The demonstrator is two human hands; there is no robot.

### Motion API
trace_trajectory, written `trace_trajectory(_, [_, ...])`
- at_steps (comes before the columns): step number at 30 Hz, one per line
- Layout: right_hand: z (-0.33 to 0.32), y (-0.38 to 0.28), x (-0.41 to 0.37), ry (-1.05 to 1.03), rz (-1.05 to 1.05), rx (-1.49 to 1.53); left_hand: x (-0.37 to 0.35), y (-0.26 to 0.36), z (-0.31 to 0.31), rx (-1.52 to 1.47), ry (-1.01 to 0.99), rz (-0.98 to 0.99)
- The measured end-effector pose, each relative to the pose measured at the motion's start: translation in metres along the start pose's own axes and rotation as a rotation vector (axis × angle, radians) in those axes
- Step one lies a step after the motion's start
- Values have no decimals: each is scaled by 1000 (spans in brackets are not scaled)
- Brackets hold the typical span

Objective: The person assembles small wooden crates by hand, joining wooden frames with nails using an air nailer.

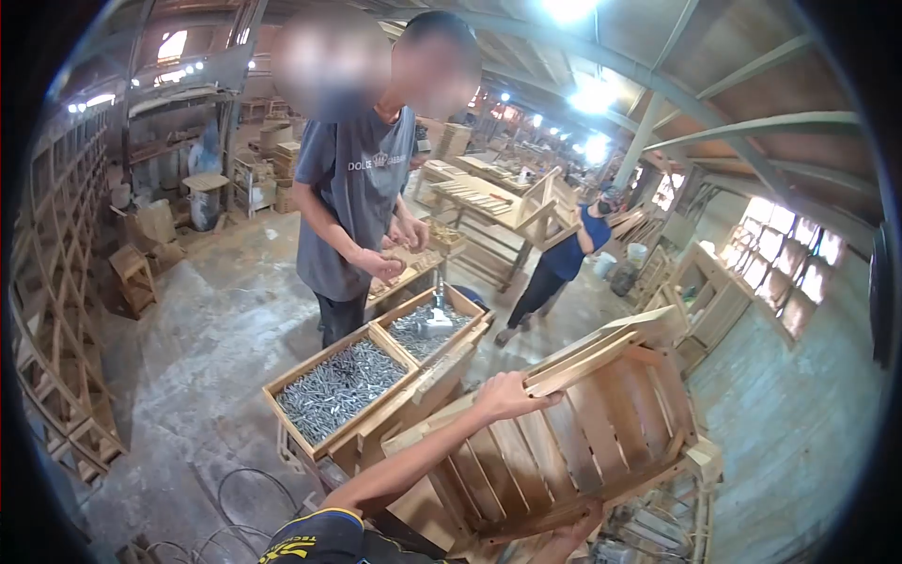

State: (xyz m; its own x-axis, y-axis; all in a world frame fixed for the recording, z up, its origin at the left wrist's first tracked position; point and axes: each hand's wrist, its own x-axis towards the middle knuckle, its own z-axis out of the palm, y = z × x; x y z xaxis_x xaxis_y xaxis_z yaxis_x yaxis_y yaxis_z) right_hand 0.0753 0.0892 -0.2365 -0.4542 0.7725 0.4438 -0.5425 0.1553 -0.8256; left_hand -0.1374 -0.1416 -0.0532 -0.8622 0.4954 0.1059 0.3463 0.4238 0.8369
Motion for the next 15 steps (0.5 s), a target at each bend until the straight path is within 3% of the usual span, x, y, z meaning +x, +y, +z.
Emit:
trace_trajectory(2, [-1,-22,3,8,-231,-117,-21,40,-15,9,58,106])
trace_trajectory(3, [3,-34,6,59,-377,-207,-6,38,1,-22,119,272])
trace_trajectory(8, [-4,-135,5,-47,-750,-431,-70,146,-55,-109,229,653])
trace_trajectory(10, [31,-186,-2,495,-158,393,-78,173,-64,-133,275,831])
trace_trajectory(14, [51,-222,-35,528,-418,405,-111,214,-101,-158,227,1062])
trace_trajectory(15, [60,-231,-43,630,-423,503,-117,219,-111,-132,181,1116])
